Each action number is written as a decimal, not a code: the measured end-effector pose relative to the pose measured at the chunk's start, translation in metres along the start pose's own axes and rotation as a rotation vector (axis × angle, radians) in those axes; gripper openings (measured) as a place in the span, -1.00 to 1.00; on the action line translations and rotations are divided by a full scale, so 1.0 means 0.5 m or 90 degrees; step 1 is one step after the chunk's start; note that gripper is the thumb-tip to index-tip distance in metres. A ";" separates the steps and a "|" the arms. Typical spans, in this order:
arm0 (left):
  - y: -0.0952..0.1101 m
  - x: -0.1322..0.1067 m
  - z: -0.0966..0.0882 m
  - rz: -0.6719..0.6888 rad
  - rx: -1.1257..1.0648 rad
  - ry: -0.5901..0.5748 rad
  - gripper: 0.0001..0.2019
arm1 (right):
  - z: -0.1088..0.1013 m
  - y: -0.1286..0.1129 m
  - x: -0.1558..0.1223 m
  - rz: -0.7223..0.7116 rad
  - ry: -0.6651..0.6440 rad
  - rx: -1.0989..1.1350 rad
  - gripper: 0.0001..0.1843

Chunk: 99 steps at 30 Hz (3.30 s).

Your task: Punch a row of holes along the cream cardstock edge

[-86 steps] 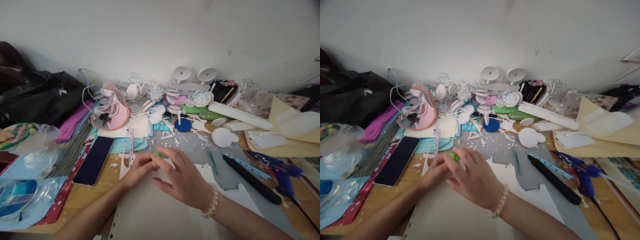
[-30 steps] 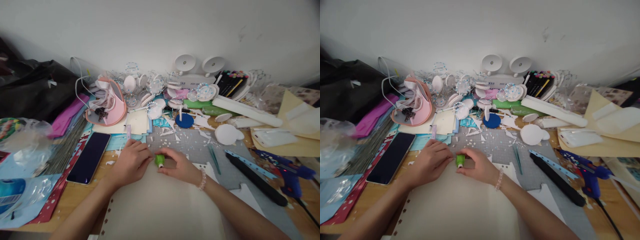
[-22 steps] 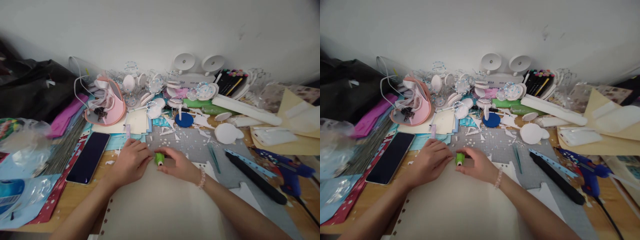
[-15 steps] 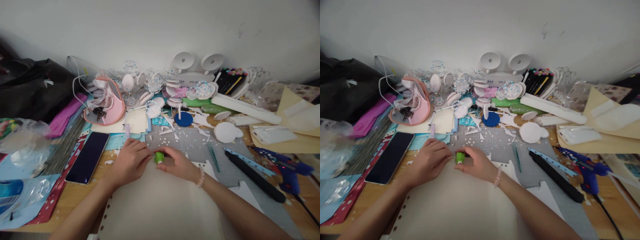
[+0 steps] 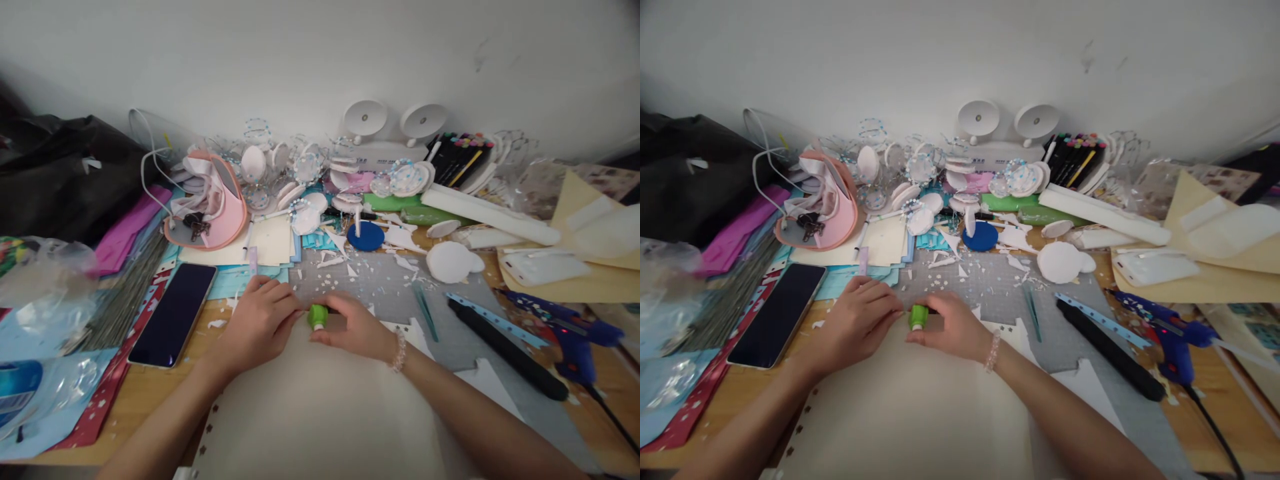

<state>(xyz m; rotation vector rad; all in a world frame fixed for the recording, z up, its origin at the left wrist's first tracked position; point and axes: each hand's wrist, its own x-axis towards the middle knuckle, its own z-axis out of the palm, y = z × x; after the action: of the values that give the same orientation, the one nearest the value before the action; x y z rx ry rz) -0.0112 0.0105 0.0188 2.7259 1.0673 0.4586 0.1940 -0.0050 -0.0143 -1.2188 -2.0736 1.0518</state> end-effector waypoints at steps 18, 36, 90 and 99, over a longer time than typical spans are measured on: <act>0.009 0.000 -0.005 -0.016 0.024 -0.024 -0.77 | 0.014 -0.004 0.000 -0.046 0.037 -0.046 -0.75; 0.048 0.054 -0.009 -0.008 0.151 -0.190 -0.57 | 0.020 0.003 -0.005 -0.109 0.059 -0.069 -0.69; 0.046 0.063 -0.047 -0.125 0.100 -0.341 -0.65 | 0.017 -0.001 -0.002 -0.092 0.061 -0.064 -0.72; 0.021 0.047 -0.061 -0.115 0.064 -0.330 -0.89 | 0.000 0.008 -0.001 -0.108 0.064 -0.130 -0.66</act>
<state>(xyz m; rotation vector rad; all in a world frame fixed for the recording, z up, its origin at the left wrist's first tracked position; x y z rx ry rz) 0.0011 0.0205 0.0555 2.5710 1.1851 -0.3237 0.1962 -0.0042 -0.0176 -1.1410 -2.2033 0.7021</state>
